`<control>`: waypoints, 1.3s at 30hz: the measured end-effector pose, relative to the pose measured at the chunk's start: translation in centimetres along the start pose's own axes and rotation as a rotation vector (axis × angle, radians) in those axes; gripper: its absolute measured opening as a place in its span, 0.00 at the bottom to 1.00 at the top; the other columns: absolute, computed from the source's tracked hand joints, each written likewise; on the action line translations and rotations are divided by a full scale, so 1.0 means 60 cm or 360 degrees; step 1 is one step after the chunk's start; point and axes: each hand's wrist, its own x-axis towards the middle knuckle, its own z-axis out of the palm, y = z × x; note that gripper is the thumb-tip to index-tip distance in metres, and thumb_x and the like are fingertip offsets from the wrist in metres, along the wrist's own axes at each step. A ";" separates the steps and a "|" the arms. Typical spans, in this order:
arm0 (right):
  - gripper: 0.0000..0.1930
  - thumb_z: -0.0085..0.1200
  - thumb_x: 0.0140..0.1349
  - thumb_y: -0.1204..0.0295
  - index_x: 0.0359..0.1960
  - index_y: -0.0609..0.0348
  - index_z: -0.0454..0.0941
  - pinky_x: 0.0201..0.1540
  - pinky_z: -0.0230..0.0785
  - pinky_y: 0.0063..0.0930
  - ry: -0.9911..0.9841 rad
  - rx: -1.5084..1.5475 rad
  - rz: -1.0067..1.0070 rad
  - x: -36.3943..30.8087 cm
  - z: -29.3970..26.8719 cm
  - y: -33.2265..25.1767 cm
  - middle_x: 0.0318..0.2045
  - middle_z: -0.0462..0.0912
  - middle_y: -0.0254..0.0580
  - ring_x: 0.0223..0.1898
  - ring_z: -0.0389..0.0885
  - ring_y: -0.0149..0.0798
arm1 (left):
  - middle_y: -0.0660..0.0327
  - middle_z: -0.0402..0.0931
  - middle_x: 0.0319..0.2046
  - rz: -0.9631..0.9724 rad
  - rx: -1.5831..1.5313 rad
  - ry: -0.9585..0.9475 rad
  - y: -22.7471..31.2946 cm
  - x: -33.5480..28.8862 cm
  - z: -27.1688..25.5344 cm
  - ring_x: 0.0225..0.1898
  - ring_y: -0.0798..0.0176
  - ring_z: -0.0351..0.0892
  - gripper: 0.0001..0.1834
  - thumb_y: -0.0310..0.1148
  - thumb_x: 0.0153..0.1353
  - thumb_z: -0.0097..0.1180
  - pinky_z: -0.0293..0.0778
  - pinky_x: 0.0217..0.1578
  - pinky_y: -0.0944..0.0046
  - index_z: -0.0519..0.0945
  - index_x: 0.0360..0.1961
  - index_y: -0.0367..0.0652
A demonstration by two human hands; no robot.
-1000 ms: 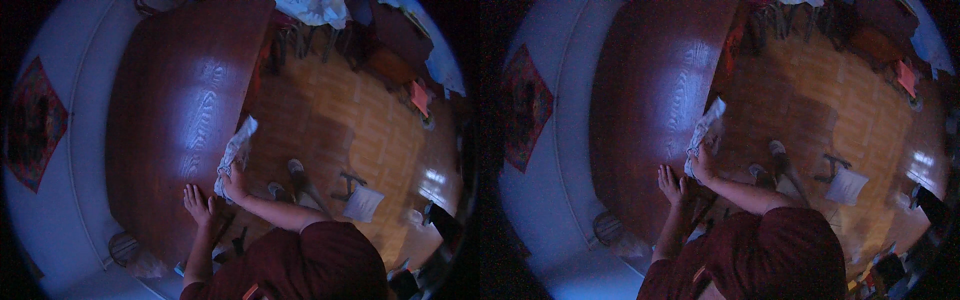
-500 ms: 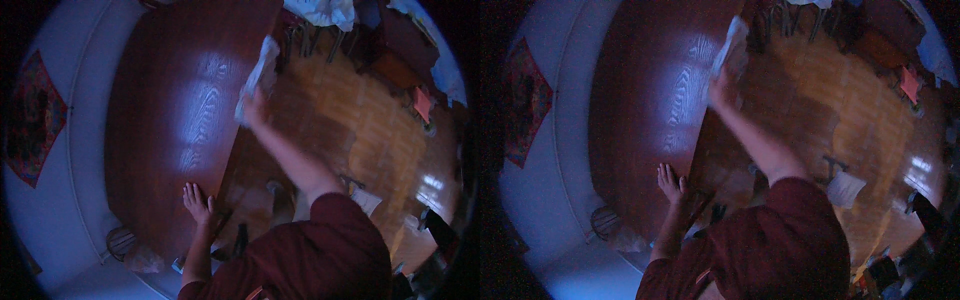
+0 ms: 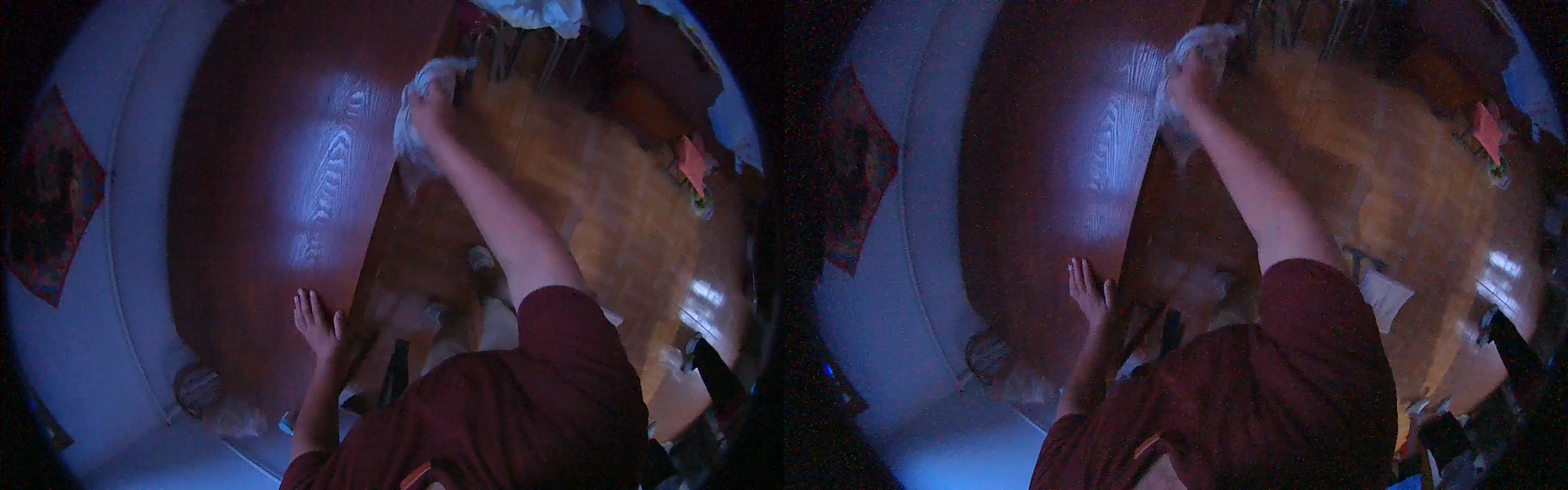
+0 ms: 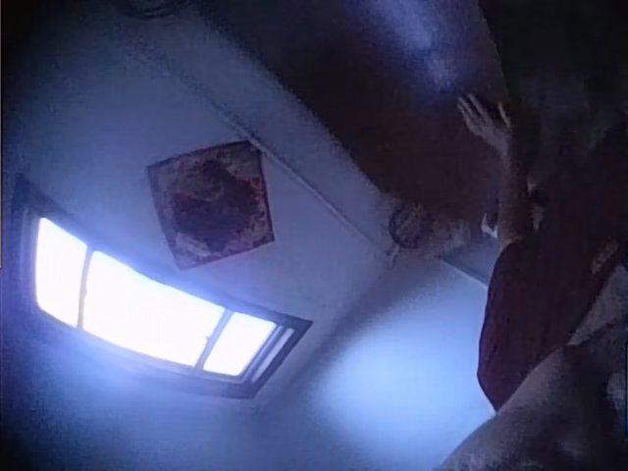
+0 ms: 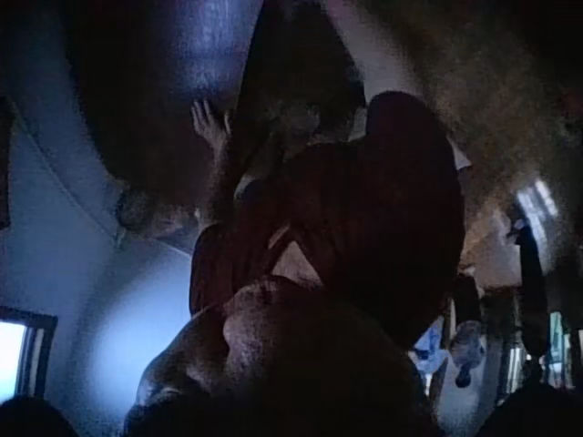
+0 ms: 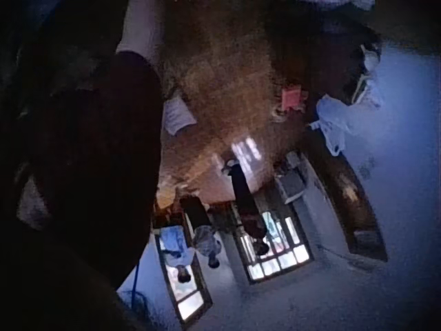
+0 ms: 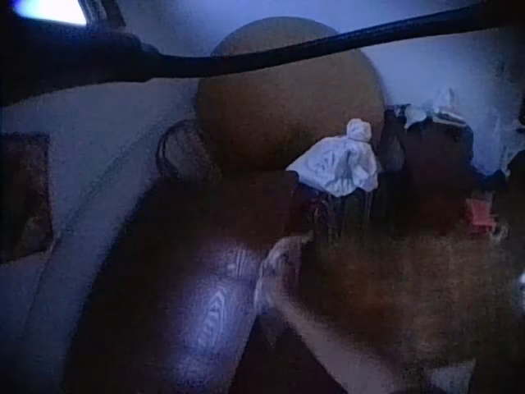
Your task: The person wipes the surface of a wooden table using a white cloth. They move the cloth back and forth across the table, covering different areas and occasionally adjusting their grip. A small container with a blue lid is visible on the table but is not handled during the clip.
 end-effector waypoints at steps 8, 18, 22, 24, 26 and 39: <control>0.26 0.52 0.59 0.68 0.58 0.65 0.63 0.59 0.58 0.45 -0.0028 0.0153 0.0139 -0.376 0.114 0.012 0.56 0.68 0.59 0.58 0.66 0.57 | 0.49 0.50 0.67 0.0043 0.0045 0.0039 -0.031 -0.006 0.015 0.68 0.43 0.46 0.35 0.48 0.59 0.49 0.44 0.64 0.44 0.60 0.64 0.39; 0.30 0.54 0.57 0.62 0.58 0.67 0.63 0.58 0.61 0.44 -0.0153 -0.0096 0.0080 -0.292 0.126 0.058 0.54 0.70 0.61 0.56 0.68 0.58 | 0.49 0.58 0.64 0.0074 -0.0095 0.0266 -0.057 -0.038 0.039 0.65 0.43 0.55 0.30 0.42 0.59 0.51 0.50 0.61 0.45 0.65 0.61 0.41; 0.25 0.54 0.57 0.64 0.54 0.65 0.67 0.52 0.65 0.46 0.0091 0.0087 -0.0012 -0.269 0.073 0.009 0.48 0.74 0.61 0.51 0.72 0.60 | 0.47 0.61 0.62 0.0122 -0.0290 0.0333 -0.051 -0.031 0.043 0.63 0.43 0.58 0.26 0.41 0.60 0.49 0.52 0.60 0.45 0.70 0.57 0.40; 0.24 0.54 0.57 0.65 0.54 0.65 0.67 0.53 0.64 0.46 0.0155 0.0164 -0.0053 -0.344 0.116 0.024 0.48 0.74 0.61 0.51 0.71 0.60 | 0.46 0.62 0.61 0.0123 -0.0374 0.0369 -0.061 -0.023 0.050 0.63 0.42 0.59 0.24 0.40 0.61 0.49 0.53 0.60 0.46 0.72 0.56 0.39; 0.25 0.53 0.58 0.68 0.56 0.66 0.65 0.57 0.59 0.45 0.0015 0.0190 -0.0033 -0.474 0.146 -0.003 0.51 0.72 0.62 0.54 0.69 0.59 | 0.45 0.63 0.60 0.0095 -0.0412 0.0410 -0.079 -0.025 0.049 0.62 0.41 0.59 0.23 0.40 0.61 0.48 0.53 0.60 0.46 0.73 0.54 0.39; 0.28 0.57 0.55 0.65 0.55 0.66 0.66 0.62 0.56 0.39 -0.0058 -0.0156 0.0173 -0.491 0.171 0.008 0.58 0.67 0.54 0.60 0.65 0.51 | 0.49 0.64 0.60 -0.0141 -0.0661 0.0144 -0.179 -0.248 -0.004 0.63 0.48 0.60 0.21 0.34 0.64 0.44 0.54 0.63 0.54 0.70 0.57 0.37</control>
